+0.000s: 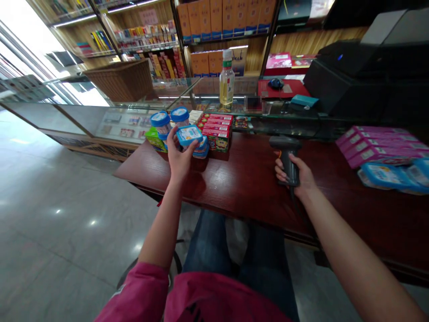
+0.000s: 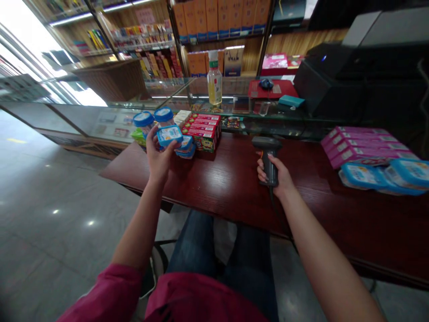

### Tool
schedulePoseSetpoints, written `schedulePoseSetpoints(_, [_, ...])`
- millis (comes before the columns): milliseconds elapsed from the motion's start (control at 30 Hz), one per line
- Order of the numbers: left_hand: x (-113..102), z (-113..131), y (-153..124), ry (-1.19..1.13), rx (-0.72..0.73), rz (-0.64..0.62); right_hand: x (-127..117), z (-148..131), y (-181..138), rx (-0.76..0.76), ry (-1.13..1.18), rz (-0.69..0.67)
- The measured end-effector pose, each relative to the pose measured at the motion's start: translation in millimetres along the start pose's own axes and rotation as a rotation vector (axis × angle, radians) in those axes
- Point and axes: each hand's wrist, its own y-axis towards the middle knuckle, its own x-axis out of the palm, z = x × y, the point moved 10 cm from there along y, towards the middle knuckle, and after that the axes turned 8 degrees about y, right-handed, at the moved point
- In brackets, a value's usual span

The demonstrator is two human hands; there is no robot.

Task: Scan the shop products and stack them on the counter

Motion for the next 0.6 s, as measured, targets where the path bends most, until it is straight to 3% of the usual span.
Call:
schedulePoseSetpoints(100, [-7,4,1,0.198,0.111,0.163,-1,2,0,0.013,-0.016,0.002])
schedulePoseSetpoints(200, [1,-2,-1,0.309,0.102,0.275,-3,0,0,0.006,-0.033,0.009])
schedulePoseSetpoints(367, [18,-16,-2,0.367,-0.003,0.384,-6,-2,-1,-0.003,-0.036,0.031])
schedulePoseSetpoints(600, [40,-23,1,0.377,-0.019,0.440,-2,-3,2,-0.002,-0.062,0.010])
